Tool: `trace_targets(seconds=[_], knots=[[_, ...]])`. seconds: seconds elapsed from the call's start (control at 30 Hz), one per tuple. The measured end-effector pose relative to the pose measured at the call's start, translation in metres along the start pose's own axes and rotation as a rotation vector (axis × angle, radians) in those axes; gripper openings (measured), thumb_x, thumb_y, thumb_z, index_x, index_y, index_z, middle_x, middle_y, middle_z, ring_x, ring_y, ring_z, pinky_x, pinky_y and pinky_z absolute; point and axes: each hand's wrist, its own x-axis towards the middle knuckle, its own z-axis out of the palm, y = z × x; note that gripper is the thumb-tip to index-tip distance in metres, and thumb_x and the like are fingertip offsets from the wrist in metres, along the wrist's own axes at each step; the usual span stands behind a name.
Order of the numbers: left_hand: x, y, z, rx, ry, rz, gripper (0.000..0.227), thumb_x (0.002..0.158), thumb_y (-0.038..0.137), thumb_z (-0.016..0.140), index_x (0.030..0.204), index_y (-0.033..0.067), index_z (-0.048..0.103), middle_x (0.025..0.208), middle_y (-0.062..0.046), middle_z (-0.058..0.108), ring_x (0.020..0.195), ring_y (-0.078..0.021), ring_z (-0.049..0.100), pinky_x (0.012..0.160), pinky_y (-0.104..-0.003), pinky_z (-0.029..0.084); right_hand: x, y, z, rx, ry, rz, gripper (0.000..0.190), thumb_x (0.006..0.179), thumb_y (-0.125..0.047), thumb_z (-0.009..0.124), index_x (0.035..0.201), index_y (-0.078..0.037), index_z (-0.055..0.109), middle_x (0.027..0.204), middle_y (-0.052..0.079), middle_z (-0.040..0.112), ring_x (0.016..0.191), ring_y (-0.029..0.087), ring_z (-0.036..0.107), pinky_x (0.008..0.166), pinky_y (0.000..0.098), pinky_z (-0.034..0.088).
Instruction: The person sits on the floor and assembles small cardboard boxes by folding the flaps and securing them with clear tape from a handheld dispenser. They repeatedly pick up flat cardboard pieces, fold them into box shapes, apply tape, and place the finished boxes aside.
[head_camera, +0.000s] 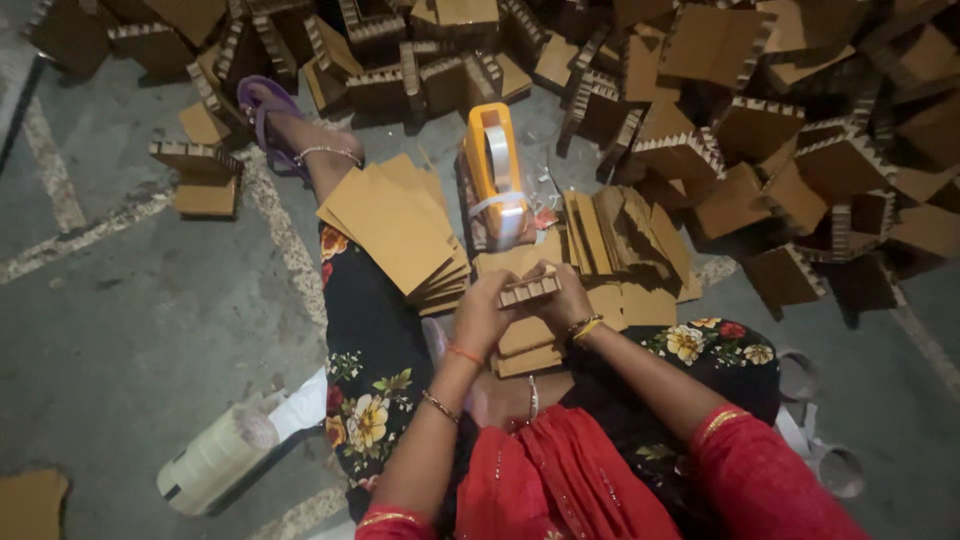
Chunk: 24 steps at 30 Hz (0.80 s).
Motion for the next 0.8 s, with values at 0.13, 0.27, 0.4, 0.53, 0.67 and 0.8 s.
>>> trace_targets(seconds=[0.13,0.27,0.4,0.53,0.67,0.8], knots=[[0.012,-0.031,0.003,-0.463,0.015,-0.026,0.064,0.071,0.025,0.087,0.124,0.0071,0.057,0.118,-0.009,0.064,0.109,-0.0207,0.064,0.088,-0.034,0.056,0.008,-0.007,0.003,0.243,0.026,0.139,0.037,0.061,-0.014,0.094,0.086,-0.007,0.067,0.076,0.004,0.074,0.071,0.017,0.073,0.064,0.0304,0.057],[0.01,-0.066,0.051,-0.947,0.168,-0.092,0.058,0.095,0.05,0.071,0.135,0.0117,0.053,0.126,-0.001,0.057,0.122,-0.0134,0.054,0.107,-0.027,0.043,0.009,-0.016,0.012,0.139,0.121,0.06,0.038,0.063,-0.011,0.096,0.088,-0.006,0.068,0.078,0.008,0.073,0.073,0.018,0.07,0.068,0.0319,0.057],[0.015,-0.085,0.061,-0.898,0.167,-0.121,0.051,0.099,0.049,0.069,0.129,0.01,0.057,0.121,-0.003,0.057,0.116,-0.0159,0.055,0.102,-0.029,0.046,0.008,0.0,0.018,0.157,0.1,0.026,0.044,0.059,-0.014,0.097,0.09,-0.006,0.066,0.082,0.007,0.073,0.076,0.013,0.071,0.071,0.03,0.058],[0.017,-0.056,0.021,-0.12,0.032,0.181,0.044,0.076,0.026,0.087,0.107,0.0062,0.063,0.106,-0.012,0.063,0.103,-0.0304,0.066,0.089,-0.038,0.053,0.008,0.028,0.026,0.433,0.017,0.164,0.037,0.066,-0.009,0.091,0.092,-0.005,0.066,0.087,0.004,0.074,0.082,0.013,0.072,0.072,0.0309,0.059],[0.011,-0.012,-0.018,0.001,0.065,0.093,0.04,0.072,0.003,0.075,0.111,0.0122,0.07,0.11,-0.009,0.071,0.101,-0.0321,0.07,0.083,-0.04,0.057,0.028,0.058,0.001,0.314,-0.186,0.021,0.05,0.069,-0.005,0.085,0.114,-0.003,0.064,0.109,0.007,0.068,0.101,0.018,0.064,0.085,0.0339,0.053],[0.012,0.002,-0.014,0.079,0.129,0.082,0.048,0.071,-0.006,0.069,0.113,0.0175,0.072,0.114,-0.004,0.074,0.101,-0.0296,0.071,0.084,-0.039,0.058,0.082,0.092,0.002,1.086,-0.131,0.327,0.038,0.096,-0.036,0.063,0.127,-0.013,0.068,0.11,0.003,0.072,0.102,0.016,0.07,0.093,0.0304,0.057]])
